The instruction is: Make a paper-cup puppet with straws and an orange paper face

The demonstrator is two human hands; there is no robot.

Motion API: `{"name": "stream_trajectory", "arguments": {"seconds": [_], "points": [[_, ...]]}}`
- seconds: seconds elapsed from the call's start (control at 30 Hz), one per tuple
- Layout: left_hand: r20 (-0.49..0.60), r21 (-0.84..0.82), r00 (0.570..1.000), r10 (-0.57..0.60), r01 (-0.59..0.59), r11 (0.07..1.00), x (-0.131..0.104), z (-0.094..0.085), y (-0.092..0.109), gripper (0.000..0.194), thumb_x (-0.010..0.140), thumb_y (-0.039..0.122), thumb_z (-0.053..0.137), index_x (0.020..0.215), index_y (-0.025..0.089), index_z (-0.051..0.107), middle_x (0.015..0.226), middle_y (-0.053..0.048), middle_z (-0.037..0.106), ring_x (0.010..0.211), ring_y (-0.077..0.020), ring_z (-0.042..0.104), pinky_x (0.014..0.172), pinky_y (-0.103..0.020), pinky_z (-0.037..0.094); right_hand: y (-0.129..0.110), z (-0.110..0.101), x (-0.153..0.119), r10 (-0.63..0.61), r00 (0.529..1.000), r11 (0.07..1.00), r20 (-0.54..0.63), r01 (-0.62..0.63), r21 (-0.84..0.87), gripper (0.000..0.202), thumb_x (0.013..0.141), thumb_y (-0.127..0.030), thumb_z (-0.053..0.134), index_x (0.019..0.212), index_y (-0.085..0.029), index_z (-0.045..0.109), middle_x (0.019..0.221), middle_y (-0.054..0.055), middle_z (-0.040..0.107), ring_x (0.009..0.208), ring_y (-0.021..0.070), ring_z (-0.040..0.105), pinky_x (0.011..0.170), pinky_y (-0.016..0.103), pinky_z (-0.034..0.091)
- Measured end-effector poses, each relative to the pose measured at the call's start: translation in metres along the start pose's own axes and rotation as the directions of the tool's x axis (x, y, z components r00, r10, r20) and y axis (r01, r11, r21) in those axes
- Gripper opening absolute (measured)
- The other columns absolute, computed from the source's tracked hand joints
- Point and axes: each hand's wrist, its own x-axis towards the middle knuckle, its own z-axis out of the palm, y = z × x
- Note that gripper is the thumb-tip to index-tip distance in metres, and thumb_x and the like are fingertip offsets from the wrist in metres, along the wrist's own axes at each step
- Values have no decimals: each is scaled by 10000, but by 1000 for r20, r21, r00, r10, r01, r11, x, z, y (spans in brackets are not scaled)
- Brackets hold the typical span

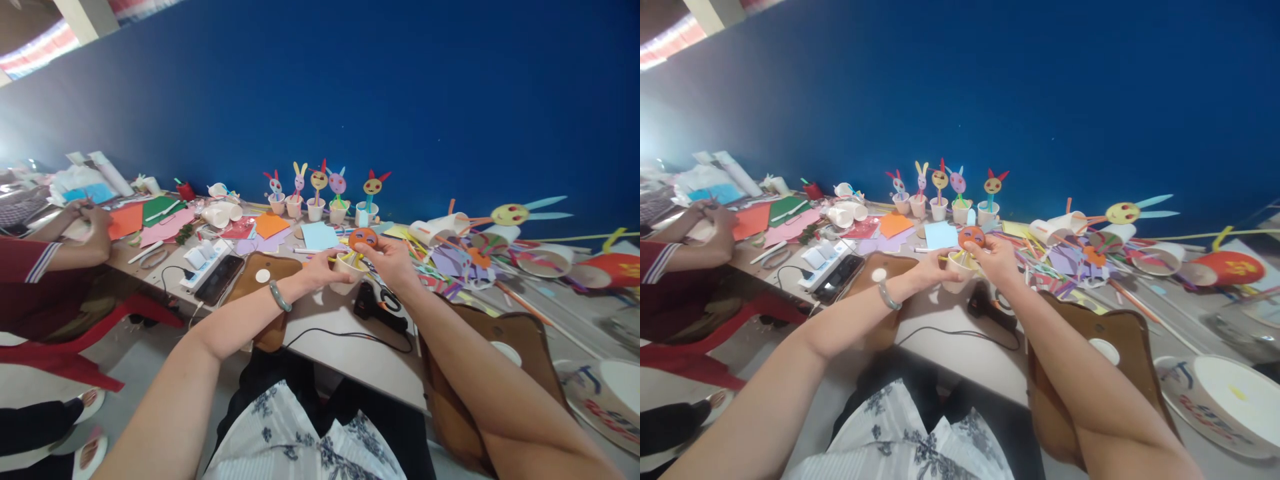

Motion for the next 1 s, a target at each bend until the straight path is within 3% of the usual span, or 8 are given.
{"name": "stream_trajectory", "arguments": {"seconds": [0.2,0.33,0.47,0.77,0.9,1.0], "points": [[-13,73,999,31,-30,997,-9,4,12,568,589,193,900,1112,107,699,930,-61,740,786,-157,656,784,-302,527,-7,-3,-1,-37,999,994,26,39,-99,307,794,-442,726,912,-168,801,907,80,804,910,277,725,894,413,551],[-62,5,997,49,-49,999,-10,7,15,587,568,193,914,1105,124,686,1014,-78,748,858,-169,677,843,-317,535,-11,-3,-1,-30,1000,999,6,30,-36,367,773,-490,746,938,-165,793,916,79,804,886,268,728,839,388,562],[-103,-47,994,40,-45,998,-6,9,14,631,552,233,931,1109,121,657,970,-69,730,847,-174,669,822,-333,529,-11,-3,1,-18,1000,999,20,17,40,370,715,-513,790,862,-173,778,880,72,797,844,260,720,808,381,561],[-135,17,990,52,-50,999,-6,17,17,625,534,259,946,1066,135,641,897,-28,707,788,-137,636,754,-287,502,-12,-4,5,-73,995,994,74,66,88,368,768,-463,723,952,-149,784,911,74,801,812,242,709,764,350,557],[-116,19,992,40,-38,999,-11,17,24,664,533,297,953,1086,140,622,909,-27,704,778,-132,642,760,-293,511,-15,-4,7,-99,991,989,95,88,117,454,763,-579,738,935,-160,782,901,73,798,835,255,712,740,345,555],[-131,5,990,48,-47,999,-11,8,27,701,528,334,953,1113,150,612,947,-48,723,820,-159,673,811,-328,532,-13,-6,12,-107,990,987,90,95,133,580,820,-703,634,1017,-176,776,992,81,803,938,261,722,799,358,566]]}}
